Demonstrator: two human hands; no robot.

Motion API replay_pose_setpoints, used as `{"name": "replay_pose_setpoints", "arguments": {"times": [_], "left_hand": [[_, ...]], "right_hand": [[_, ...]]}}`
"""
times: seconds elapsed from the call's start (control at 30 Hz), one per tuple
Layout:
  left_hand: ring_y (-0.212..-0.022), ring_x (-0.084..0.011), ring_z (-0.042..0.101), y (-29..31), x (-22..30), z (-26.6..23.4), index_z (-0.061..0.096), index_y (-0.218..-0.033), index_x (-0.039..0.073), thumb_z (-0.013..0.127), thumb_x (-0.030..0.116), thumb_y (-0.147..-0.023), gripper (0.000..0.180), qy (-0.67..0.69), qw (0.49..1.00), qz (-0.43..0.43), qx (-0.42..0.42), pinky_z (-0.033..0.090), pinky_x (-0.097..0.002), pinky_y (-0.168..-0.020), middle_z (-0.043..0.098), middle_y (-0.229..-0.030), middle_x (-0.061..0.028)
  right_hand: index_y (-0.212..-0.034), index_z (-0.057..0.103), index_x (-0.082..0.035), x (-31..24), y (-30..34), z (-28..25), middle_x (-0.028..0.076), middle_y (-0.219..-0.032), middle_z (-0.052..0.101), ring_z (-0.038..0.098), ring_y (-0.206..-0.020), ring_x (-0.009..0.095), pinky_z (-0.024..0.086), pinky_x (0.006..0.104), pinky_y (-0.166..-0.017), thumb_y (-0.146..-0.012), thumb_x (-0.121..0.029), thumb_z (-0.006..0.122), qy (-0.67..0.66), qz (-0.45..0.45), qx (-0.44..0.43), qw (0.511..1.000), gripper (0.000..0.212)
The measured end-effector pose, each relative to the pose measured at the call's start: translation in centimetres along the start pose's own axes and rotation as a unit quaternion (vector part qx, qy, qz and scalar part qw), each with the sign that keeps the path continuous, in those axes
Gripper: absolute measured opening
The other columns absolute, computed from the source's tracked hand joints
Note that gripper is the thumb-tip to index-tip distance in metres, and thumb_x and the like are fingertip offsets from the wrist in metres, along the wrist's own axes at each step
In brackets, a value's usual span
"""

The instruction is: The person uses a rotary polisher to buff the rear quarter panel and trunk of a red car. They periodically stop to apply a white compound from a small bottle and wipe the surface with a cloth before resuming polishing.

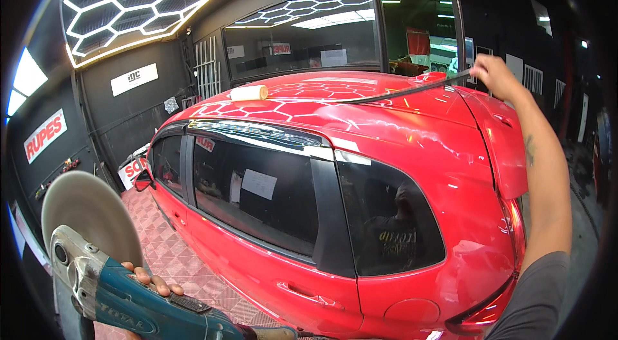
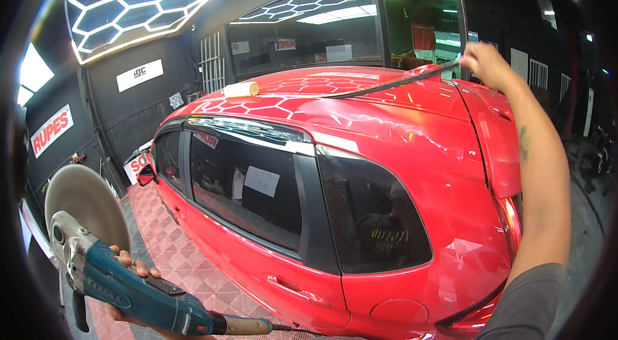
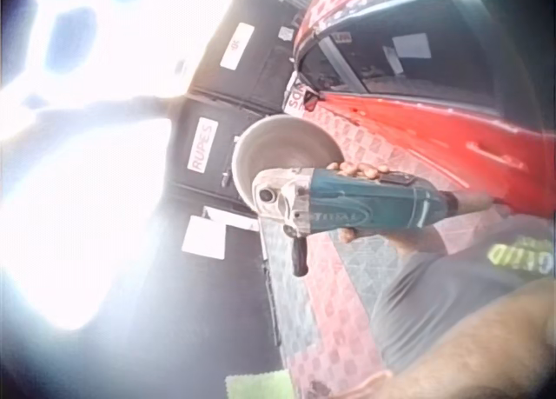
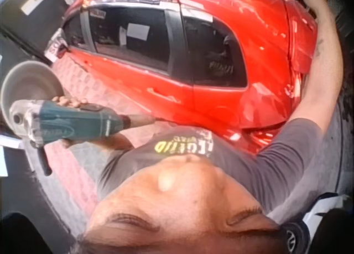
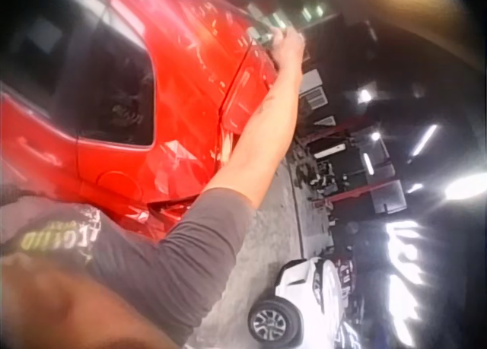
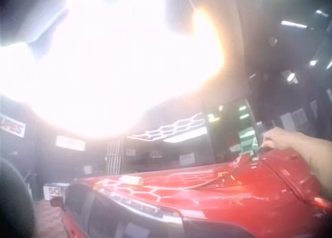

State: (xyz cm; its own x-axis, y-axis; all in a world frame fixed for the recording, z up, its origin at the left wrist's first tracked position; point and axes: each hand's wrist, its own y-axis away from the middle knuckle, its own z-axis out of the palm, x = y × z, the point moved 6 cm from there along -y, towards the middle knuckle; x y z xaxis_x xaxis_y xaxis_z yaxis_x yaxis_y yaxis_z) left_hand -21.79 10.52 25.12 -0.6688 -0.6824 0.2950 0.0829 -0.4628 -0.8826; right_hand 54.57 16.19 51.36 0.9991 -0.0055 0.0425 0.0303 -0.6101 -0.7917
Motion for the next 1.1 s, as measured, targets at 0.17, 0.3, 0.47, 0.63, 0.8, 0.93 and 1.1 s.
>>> {"name": "replay_pose_setpoints", "arguments": {"times": [0.17,0.3,0.47,0.63,0.8,0.93,1.1], "left_hand": [[-0.115,-0.0392,0.064,0.3,0.8,-0.5,0.018,-0.161,-0.006,0.084,0.037,-0.088,0.107,0.000,1.000,-0.019,0.001,0.057,-0.0631,-0.097,0.048,-0.138,-0.0235],[-0.118,-0.0408,0.064,0.0,0.4,0.2,0.019,-0.160,-0.006,0.084,0.036,-0.088,0.106,0.024,0.999,-0.041,-0.005,0.057,-0.0650,-0.098,0.048,-0.138,-0.0243],[-0.120,-0.0427,0.064,-0.2,0.0,0.3,0.019,-0.160,-0.006,0.086,0.034,-0.086,0.108,0.051,0.998,-0.036,-0.015,0.057,-0.0668,-0.099,0.050,-0.136,-0.0253],[-0.119,-0.0428,0.065,-0.4,-0.7,-0.3,0.019,-0.160,-0.006,0.089,0.032,-0.082,0.112,0.091,0.995,-0.032,-0.027,0.057,-0.0665,-0.098,0.051,-0.137,-0.0257],[-0.119,-0.0430,0.065,-0.2,1.0,-0.8,0.020,-0.160,-0.006,0.090,0.031,-0.081,0.112,0.062,0.998,-0.017,-0.011,0.057,-0.0667,-0.098,0.051,-0.138,-0.0258],[-0.119,-0.0431,0.065,0.1,0.1,-1.6,0.020,-0.160,-0.006,0.088,0.032,-0.082,0.111,0.081,0.996,-0.019,-0.037,0.058,-0.0656,-0.097,0.051,-0.137,-0.0256],[-0.117,-0.0420,0.065,0.1,0.0,-2.0,0.020,-0.160,-0.006,0.089,0.034,-0.083,0.111,0.065,0.996,-0.063,-0.013,0.059,-0.0639,-0.097,0.051,-0.137,-0.0252]], "right_hand": [[-0.091,0.062,0.004,-5.7,-5.1,-6.0,0.024,-0.086,0.065,0.064,-0.081,0.040,0.049,0.0462,-0.076,-0.099,-0.025,0.071,0.048,-0.033,0.082,0.995,0.032],[-0.089,0.059,0.004,-9.3,-8.8,-10.4,0.022,-0.080,0.061,0.060,-0.075,0.036,0.047,0.0450,-0.072,-0.100,-0.027,0.069,0.105,-0.072,0.121,0.984,0.034],[-0.089,0.053,0.003,-12.6,-11.4,-13.4,0.019,-0.076,0.057,0.055,-0.071,0.032,0.045,0.0428,-0.070,-0.103,-0.026,0.067,0.144,-0.129,0.159,0.968,0.036],[-0.113,0.072,0.004,-22.7,-8.7,-17.5,0.025,-0.107,0.076,0.073,-0.101,0.037,0.056,0.0468,-0.091,-0.099,-0.022,0.067,0.224,0.009,0.141,0.964,0.030],[-0.106,0.073,0.003,-30.1,-9.2,-17.4,0.025,-0.104,0.075,0.072,-0.100,0.040,0.056,0.0474,-0.089,-0.096,-0.019,0.067,0.184,-0.059,0.181,0.964,0.025],[-0.101,0.073,0.002,-37.0,-7.2,-18.0,0.023,-0.099,0.076,0.074,-0.094,0.038,0.058,0.0464,-0.083,-0.092,-0.019,0.068,0.179,-0.140,0.199,0.953,0.023],[-0.095,0.074,0.000,-43.5,-0.7,-15.2,0.019,-0.093,0.077,0.075,-0.087,0.036,0.059,0.0451,-0.075,-0.086,-0.018,0.070,0.095,-0.305,0.197,0.927,0.020]]}}
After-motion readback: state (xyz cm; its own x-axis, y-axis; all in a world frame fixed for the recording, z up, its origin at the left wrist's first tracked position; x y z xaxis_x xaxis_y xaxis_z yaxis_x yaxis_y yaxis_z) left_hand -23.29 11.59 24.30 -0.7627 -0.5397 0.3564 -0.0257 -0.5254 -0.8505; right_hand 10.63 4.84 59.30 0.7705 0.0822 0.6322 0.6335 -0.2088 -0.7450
